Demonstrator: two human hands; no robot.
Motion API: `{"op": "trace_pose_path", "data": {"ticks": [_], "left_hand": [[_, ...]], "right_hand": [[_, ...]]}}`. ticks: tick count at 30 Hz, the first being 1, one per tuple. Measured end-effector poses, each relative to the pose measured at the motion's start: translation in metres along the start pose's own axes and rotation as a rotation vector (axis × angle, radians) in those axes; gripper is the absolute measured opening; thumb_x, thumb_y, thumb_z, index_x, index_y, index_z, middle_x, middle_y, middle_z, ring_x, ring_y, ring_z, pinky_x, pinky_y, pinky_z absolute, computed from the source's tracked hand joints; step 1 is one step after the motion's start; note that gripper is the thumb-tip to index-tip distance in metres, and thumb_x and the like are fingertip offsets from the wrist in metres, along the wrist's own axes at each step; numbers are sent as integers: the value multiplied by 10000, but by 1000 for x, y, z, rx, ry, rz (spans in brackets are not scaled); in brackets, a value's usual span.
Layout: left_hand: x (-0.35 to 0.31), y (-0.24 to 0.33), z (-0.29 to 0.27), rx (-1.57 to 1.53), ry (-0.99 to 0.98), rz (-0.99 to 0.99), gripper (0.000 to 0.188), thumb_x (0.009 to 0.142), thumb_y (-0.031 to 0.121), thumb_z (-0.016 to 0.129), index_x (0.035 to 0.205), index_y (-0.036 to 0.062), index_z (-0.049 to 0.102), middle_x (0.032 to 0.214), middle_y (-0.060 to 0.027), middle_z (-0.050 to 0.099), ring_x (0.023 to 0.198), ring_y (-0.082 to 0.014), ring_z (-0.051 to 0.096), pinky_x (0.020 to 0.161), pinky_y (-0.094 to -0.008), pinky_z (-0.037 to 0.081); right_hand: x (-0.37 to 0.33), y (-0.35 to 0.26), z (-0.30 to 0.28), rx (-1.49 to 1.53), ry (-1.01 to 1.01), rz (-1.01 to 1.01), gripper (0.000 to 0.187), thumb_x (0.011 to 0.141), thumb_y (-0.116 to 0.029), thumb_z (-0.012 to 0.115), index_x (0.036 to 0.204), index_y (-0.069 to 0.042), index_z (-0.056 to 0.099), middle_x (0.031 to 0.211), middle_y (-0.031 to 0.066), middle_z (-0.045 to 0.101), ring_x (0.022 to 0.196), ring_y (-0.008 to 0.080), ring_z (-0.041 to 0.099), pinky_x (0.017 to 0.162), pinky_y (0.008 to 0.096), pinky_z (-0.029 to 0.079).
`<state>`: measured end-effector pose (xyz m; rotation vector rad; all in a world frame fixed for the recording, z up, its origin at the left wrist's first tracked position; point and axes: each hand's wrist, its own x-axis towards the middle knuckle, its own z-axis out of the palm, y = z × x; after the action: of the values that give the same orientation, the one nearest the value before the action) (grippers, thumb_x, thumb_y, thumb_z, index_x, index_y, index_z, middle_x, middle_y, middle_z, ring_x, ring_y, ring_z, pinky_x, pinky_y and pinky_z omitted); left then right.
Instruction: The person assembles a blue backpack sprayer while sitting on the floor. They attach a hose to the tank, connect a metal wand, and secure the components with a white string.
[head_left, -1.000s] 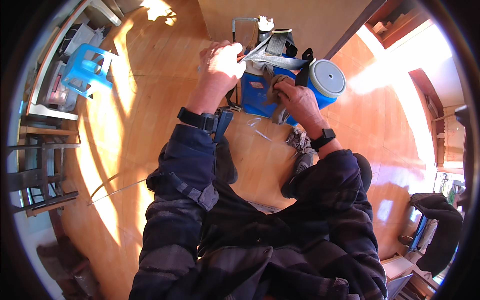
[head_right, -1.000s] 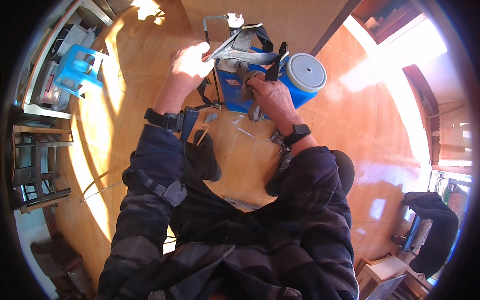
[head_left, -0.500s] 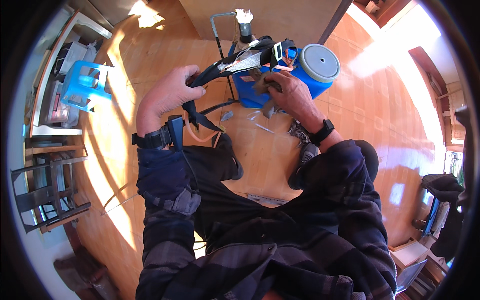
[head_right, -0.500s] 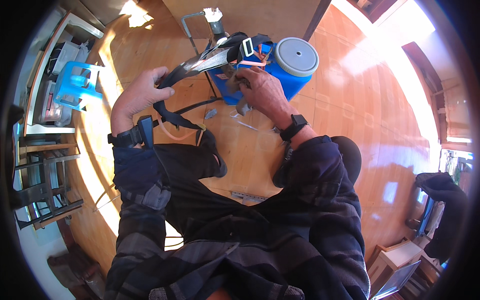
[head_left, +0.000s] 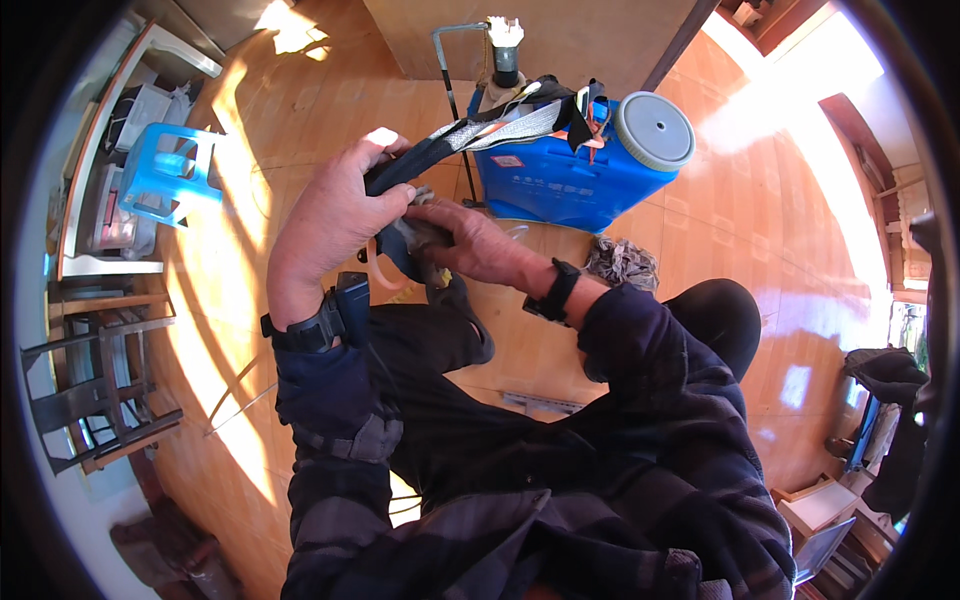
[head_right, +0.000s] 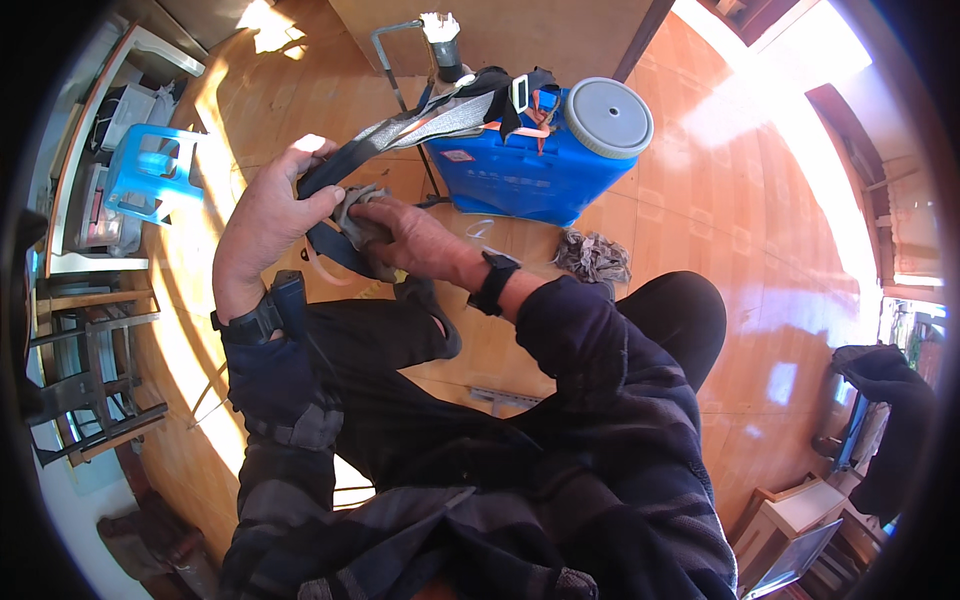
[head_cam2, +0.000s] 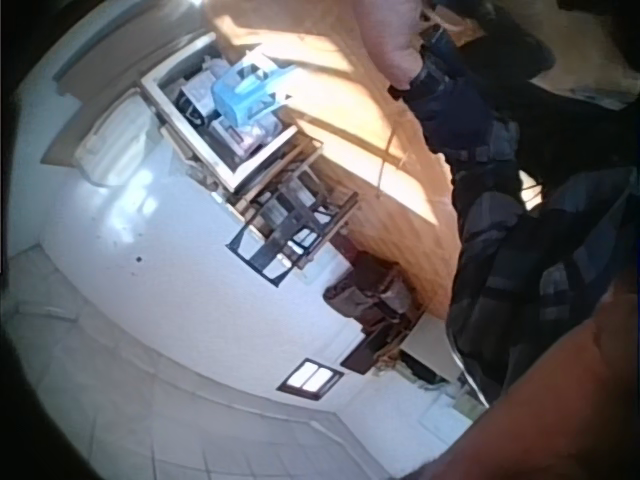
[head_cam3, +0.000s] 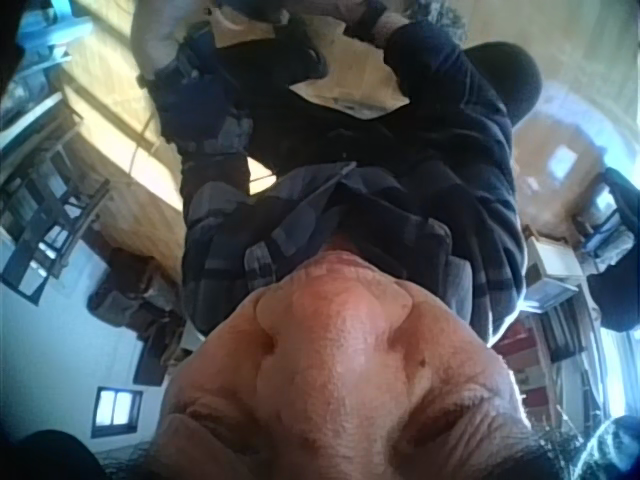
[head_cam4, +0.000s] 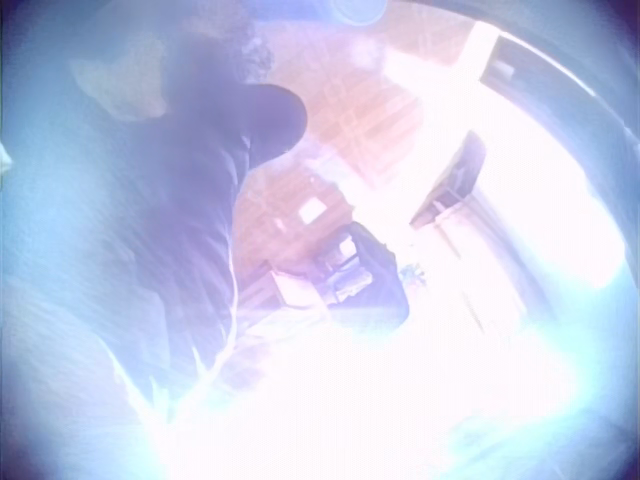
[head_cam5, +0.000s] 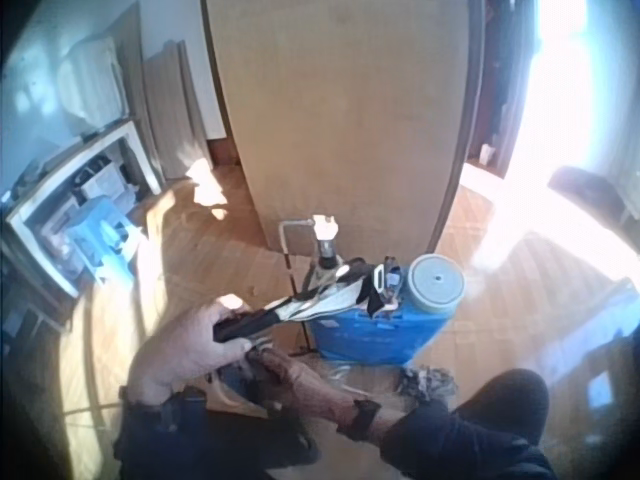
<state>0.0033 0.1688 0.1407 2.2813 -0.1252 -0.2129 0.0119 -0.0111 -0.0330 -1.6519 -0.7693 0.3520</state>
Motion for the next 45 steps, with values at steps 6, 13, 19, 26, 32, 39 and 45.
{"op": "trace_pose_path", "data": {"ticks": [6, 13, 19, 26, 32, 39, 45], "left_hand": [[3, -11, 2, 87, -7, 17, 357, 891, 111, 737, 1215, -10, 651, 1094, -113, 701, 1071, -214, 675, 989, -353, 507], [6, -16, 9, 122, 96, 73, 321, 853, 104, 755, 1153, 19, 678, 1001, -140, 656, 1016, -309, 640, 1020, -419, 486], [8, -25, 8, 149, 93, 93, 304, 840, 93, 782, 1126, 47, 689, 957, -137, 659, 988, -356, 631, 1181, -522, 385], [16, -25, 13, 204, 170, 98, 289, 847, 59, 767, 1125, 47, 690, 977, -133, 678, 1048, -344, 625, 1096, -484, 436], [13, -22, 18, 90, 184, 63, 308, 846, 97, 755, 1138, 24, 688, 1004, -150, 665, 1042, -344, 624, 961, -441, 487], [8, -25, 9, -120, -128, -46, 334, 855, 138, 757, 1146, -10, 683, 968, -159, 623, 919, -314, 652, 849, -430, 514], [3, -26, 4, -59, -176, 52, 359, 859, 160, 781, 1146, -24, 668, 958, -154, 638, 900, -286, 649, 854, -393, 510]], "right_hand": [[20, 56, 45, -289, 106, -123, 456, 865, -13, 713, 1309, -96, 647, 1248, 167, 621, 1189, 423, 611, 1006, 485, 519], [12, 167, 43, -437, 116, 256, 430, 919, -39, 668, 1340, -110, 611, 1265, 181, 607, 1200, 429, 607, 1008, 489, 512], [21, 243, 42, -493, 53, 481, 490, 932, -41, 643, 1410, -122, 580, 1402, 195, 579, 1275, 425, 588, 1051, 481, 502], [23, 252, 73, -332, 559, 473, 512, 845, -19, 691, 1352, -87, 670, 1215, 192, 702, 1150, 430, 651, 986, 463, 532], [14, 255, 64, 599, 888, 822, 404, 876, -13, 707, 1278, 31, 704, 1097, 113, 734, 939, 199, 702, 771, 346, 564], [42, 223, 28, 857, 809, 698, 30, 960, -76, 687, 975, -50, 693, 755, 51, 657, 556, 163, 579, 484, 332, 412], [59, 204, 41, 961, 645, 228, 86, 1033, -137, 647, 1100, -95, 613, 1003, 11, 648, 839, 134, 593, 688, 313, 484]]}}
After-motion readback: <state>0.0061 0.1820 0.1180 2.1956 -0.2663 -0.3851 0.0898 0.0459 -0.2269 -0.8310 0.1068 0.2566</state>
